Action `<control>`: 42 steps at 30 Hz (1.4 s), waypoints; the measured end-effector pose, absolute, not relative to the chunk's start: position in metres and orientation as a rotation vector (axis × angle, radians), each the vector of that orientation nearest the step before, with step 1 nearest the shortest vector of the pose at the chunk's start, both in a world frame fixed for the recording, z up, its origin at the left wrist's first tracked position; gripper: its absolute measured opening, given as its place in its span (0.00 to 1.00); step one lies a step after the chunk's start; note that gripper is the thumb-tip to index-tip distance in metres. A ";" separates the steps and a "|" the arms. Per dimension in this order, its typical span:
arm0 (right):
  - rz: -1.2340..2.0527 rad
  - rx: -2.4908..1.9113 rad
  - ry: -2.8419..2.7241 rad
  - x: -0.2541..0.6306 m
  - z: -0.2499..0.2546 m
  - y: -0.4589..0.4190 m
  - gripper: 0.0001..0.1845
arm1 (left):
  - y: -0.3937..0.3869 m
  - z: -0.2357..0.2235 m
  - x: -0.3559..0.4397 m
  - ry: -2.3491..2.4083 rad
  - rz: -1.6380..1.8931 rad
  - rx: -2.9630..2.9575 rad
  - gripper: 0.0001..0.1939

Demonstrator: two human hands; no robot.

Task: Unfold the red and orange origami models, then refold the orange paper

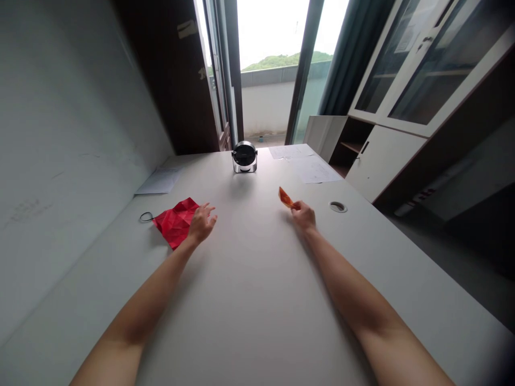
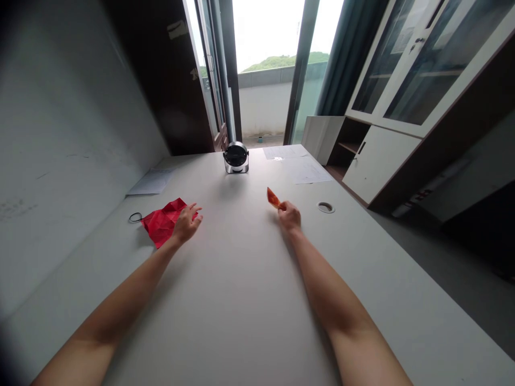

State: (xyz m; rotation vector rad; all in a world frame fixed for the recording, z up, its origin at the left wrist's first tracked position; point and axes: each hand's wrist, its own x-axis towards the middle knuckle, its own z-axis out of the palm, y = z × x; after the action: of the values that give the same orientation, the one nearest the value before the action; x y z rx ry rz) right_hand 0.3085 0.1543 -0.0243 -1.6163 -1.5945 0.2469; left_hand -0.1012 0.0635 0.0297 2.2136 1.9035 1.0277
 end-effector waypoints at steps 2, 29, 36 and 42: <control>0.238 -1.434 -1.819 0.276 -0.023 0.140 0.05 | 0.058 0.034 -0.072 1.787 1.145 2.211 0.15; 0.606 -1.167 -1.956 0.155 -0.008 0.071 0.08 | 0.044 -0.005 -0.036 1.436 1.426 1.577 0.12; 0.411 -1.197 -2.030 0.161 -0.006 0.071 0.04 | 0.045 -0.001 -0.037 1.211 1.407 1.223 0.21; 0.200 -1.115 -2.039 0.166 0.001 0.069 0.07 | 0.046 0.002 -0.040 1.071 1.523 0.964 0.21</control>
State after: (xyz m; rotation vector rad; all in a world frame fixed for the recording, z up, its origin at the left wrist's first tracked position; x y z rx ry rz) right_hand 0.1656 0.0690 0.0006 -1.1151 -2.0393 0.1999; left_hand -0.0398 0.0459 0.0024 0.9644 1.0710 1.5231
